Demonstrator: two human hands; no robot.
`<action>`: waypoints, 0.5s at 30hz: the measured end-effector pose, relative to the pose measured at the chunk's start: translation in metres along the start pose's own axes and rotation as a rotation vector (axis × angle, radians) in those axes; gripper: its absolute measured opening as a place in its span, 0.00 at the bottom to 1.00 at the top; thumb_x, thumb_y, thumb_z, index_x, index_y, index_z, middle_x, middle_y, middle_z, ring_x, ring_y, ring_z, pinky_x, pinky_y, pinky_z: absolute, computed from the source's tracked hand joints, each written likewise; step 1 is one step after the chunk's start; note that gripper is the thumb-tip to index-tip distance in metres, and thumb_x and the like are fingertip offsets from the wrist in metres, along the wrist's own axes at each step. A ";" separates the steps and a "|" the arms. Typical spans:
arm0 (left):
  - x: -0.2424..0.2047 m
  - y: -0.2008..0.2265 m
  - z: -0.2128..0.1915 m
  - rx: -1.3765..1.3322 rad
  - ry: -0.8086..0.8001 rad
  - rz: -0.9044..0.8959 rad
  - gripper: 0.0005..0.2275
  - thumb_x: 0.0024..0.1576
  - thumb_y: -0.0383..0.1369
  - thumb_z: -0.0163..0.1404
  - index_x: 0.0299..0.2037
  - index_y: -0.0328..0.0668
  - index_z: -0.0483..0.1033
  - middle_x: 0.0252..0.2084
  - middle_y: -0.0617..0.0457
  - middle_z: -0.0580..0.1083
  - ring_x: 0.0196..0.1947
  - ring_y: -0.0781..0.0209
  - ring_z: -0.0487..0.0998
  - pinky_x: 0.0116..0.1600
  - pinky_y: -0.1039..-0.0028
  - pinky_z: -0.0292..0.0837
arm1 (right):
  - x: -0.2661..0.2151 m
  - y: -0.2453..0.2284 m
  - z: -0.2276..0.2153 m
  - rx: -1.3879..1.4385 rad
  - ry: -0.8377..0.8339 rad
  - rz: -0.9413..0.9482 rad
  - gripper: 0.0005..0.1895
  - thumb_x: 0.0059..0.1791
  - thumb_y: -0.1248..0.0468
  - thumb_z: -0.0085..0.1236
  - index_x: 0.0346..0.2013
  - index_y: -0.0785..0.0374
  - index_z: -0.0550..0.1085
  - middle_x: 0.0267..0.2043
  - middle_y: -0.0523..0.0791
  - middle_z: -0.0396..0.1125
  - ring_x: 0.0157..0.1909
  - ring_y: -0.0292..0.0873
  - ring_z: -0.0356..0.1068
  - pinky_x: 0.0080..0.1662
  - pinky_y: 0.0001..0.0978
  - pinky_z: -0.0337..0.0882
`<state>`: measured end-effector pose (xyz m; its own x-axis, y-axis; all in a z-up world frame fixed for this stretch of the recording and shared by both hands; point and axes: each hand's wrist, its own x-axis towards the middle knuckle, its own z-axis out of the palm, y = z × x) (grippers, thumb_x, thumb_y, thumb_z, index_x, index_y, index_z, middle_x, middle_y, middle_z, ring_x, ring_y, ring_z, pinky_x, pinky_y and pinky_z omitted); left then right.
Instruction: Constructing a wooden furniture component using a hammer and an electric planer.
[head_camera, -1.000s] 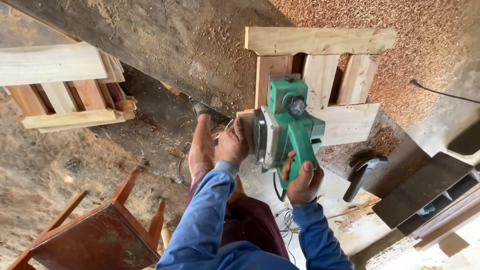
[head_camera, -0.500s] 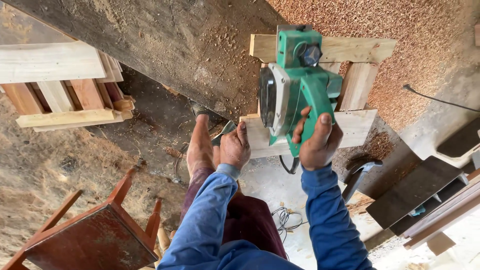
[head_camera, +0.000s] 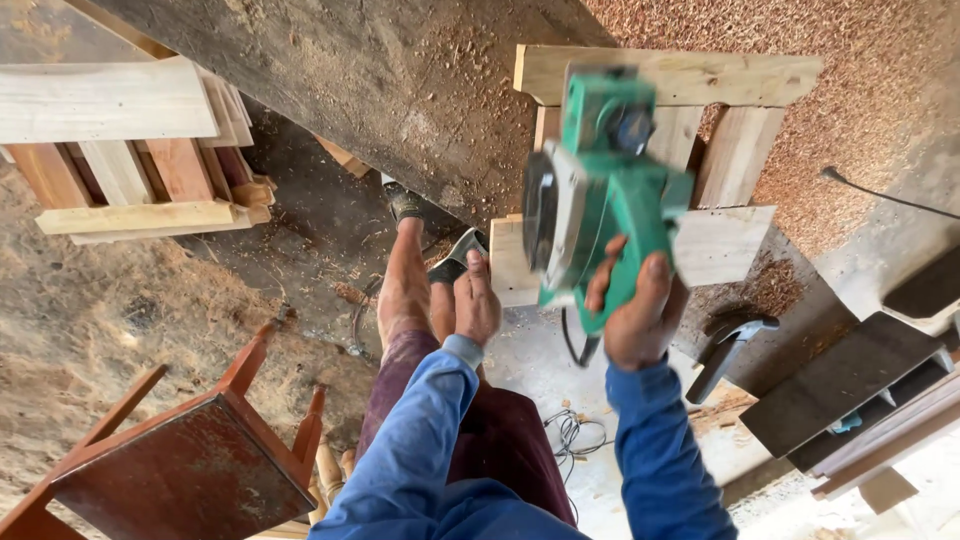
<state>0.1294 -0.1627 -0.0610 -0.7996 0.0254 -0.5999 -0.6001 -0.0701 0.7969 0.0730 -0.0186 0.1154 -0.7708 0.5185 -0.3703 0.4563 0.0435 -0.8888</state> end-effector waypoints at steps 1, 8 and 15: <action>-0.003 -0.008 0.001 -0.040 0.000 -0.087 0.33 0.68 0.53 0.27 0.38 0.30 0.79 0.30 0.44 0.78 0.30 0.58 0.76 0.38 0.63 0.72 | -0.017 0.010 -0.005 0.050 -0.008 0.051 0.34 0.56 0.38 0.38 0.46 0.70 0.70 0.20 0.47 0.62 0.19 0.39 0.62 0.23 0.33 0.64; -0.004 -0.028 0.005 0.158 0.064 -0.157 0.27 0.71 0.44 0.33 0.31 0.27 0.75 0.19 0.43 0.68 0.21 0.56 0.65 0.31 0.62 0.63 | -0.073 0.055 -0.015 0.156 0.007 0.143 0.35 0.54 0.39 0.44 0.46 0.73 0.70 0.22 0.49 0.62 0.22 0.41 0.61 0.26 0.33 0.63; -0.003 -0.014 0.005 0.154 0.077 -0.091 0.25 0.70 0.43 0.33 0.32 0.30 0.77 0.21 0.44 0.73 0.22 0.56 0.72 0.32 0.64 0.68 | -0.025 0.022 0.007 0.086 -0.009 0.050 0.34 0.56 0.38 0.43 0.45 0.71 0.69 0.22 0.47 0.61 0.22 0.40 0.61 0.27 0.32 0.63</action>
<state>0.1399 -0.1568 -0.0703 -0.7412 -0.0520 -0.6693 -0.6711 0.0824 0.7368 0.0992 -0.0371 0.1033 -0.7518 0.5108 -0.4169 0.4547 -0.0564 -0.8889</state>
